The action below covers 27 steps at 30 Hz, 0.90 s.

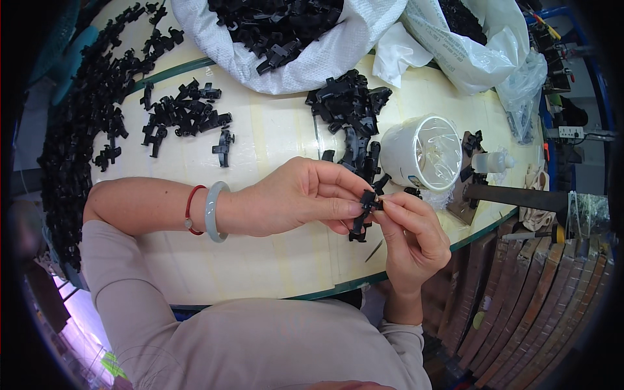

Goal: Assembling small black plastic components by hand at a manufacturing workbench, occasionally using lubricant.

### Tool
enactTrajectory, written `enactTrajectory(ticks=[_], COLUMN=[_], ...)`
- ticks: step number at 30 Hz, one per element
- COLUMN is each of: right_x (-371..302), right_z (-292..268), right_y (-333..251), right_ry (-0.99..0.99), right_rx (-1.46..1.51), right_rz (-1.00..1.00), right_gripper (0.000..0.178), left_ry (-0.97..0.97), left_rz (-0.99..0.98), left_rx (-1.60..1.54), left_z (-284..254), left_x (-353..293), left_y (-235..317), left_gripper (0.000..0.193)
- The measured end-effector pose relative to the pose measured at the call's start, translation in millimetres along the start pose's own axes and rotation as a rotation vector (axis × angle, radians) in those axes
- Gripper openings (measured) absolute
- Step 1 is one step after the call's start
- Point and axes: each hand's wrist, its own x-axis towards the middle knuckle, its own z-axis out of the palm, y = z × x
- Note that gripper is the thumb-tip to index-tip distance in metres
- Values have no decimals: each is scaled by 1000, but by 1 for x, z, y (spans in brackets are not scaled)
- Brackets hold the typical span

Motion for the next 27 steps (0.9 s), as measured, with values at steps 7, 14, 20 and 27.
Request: enactTrajectory(ticks=[7, 14, 20, 27], right_x=[2, 4, 0, -14], right_z=[1, -5, -2, -43], right_y=[0, 0, 5, 8], right_ry=[-6, -111, -87, 177], right_rx=[-28, -113, -55, -220], right_rz=[-42, -142, -142, 148], right_gripper=[20, 25, 28, 26], left_ry=[-1, 61, 89, 538], left_rz=[10, 113, 91, 69], left_rx=[12, 176, 177, 555], left_z=[0, 1, 3, -33], left_x=[0, -4, -5, -47], left_y=[-1, -3, 1, 25], left_gripper=[25, 23, 23, 24])
